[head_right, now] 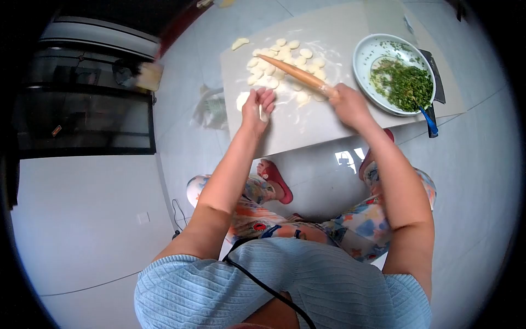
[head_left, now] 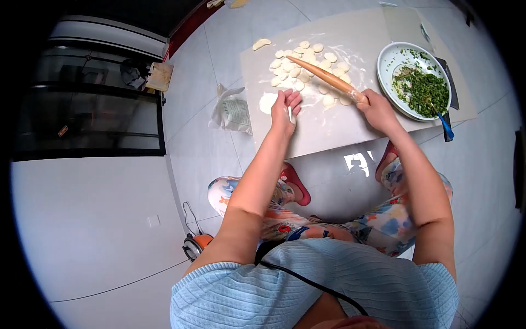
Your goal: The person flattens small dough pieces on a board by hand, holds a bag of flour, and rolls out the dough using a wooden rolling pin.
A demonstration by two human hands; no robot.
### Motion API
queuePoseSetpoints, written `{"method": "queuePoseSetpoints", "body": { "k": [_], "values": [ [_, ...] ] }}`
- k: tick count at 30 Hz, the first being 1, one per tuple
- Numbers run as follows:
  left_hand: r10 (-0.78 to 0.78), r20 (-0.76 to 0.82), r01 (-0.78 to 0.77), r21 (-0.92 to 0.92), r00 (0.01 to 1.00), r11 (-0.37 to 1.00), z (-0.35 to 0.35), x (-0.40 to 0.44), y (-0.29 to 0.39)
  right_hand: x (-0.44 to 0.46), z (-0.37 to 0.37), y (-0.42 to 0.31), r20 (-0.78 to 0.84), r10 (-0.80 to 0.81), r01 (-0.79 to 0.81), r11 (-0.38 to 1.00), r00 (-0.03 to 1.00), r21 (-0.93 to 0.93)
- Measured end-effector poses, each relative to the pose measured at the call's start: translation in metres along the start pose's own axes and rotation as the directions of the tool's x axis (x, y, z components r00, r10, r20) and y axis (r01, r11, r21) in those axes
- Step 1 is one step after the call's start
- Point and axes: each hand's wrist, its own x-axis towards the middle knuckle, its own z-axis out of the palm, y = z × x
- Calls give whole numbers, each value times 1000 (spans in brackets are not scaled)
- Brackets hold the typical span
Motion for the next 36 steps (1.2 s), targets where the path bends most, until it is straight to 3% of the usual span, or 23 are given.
{"method": "queuePoseSetpoints", "body": {
  "k": [1, 3, 5, 7, 11, 13, 14, 16, 21, 23, 24, 25, 27, 29, 31, 32, 33, 35, 36],
  "values": [
    [-1, 4, 1, -2, 1000, 1000, 11, -2, 2, 1, 9, -2, 26, 20, -23, 993, 999, 119],
    [-64, 58, 76, -223, 996, 972, 36, -5, 2, 3, 24, -12, 120, 54, -92, 936, 991, 340],
    [-81, 26, 84, -217, 996, 972, 61, -5, -8, -1, 39, -37, 143, 1, -66, 888, 990, 455],
    [17, 82, -9, -101, 996, 995, 76, -2, -20, -3, 42, -63, 94, -35, -26, 821, 995, 571],
    [-1, 11, 2, -104, 1000, 995, 94, -13, -16, 19, 51, -65, 127, 25, -91, 830, 992, 551],
    [60, 97, -47, -129, 994, 990, 80, -2, -18, 24, 48, -65, 215, 142, -237, 813, 966, 532],
    [65, 88, -59, -70, 994, 996, 74, 4, -19, 25, 48, -66, 218, 140, -238, 813, 966, 532],
    [100, 53, -103, 49, 994, 993, 70, 1, -17, 26, 45, -68, 369, 215, -399, 730, 904, 555],
    [69, 93, -76, 79, 993, 994, 76, -22, -3, 25, 58, -72, 284, 171, -293, 831, 944, 473],
    [-68, 250, 4, 247, 966, 969, 64, -26, 7, 31, 62, -66, 237, 161, -258, 842, 958, 474],
    [-211, 254, 165, 192, 944, 968, 58, -29, 12, 34, 62, -61, 194, 176, -251, 830, 965, 498],
    [-210, 251, 164, 192, 945, 968, 51, -30, 10, 35, 61, -60, 153, 193, -245, 817, 969, 522],
    [-212, 238, 89, 443, 948, 892, 37, -30, 3, 36, 59, -59, 162, 225, -277, 800, 961, 532],
    [-168, 171, 86, 407, 971, 910, 30, -26, 7, 40, 57, -57, 170, 243, -292, 876, 955, 384],
    [143, 31, -124, 698, 989, 705, 23, -14, 14, 43, 52, -53, 124, 231, -262, 860, 965, 438],
    [334, 68, -264, 766, 940, 587, 21, -8, 15, 43, 51, -53, 81, 216, -228, 842, 973, 490],
    [333, 65, -261, 766, 941, 588, 18, -6, 10, 43, 48, -52, 85, 215, -229, 842, 973, 488],
    [547, 472, -609, 788, 692, 91, 18, 0, 1, 42, 36, -56, 80, 251, -252, 793, 965, 554],
    [417, 545, -623, 779, 727, 69, 15, 3, -1, 42, 33, -57, 55, 255, -238, 772, 965, 589]
  ]
}}
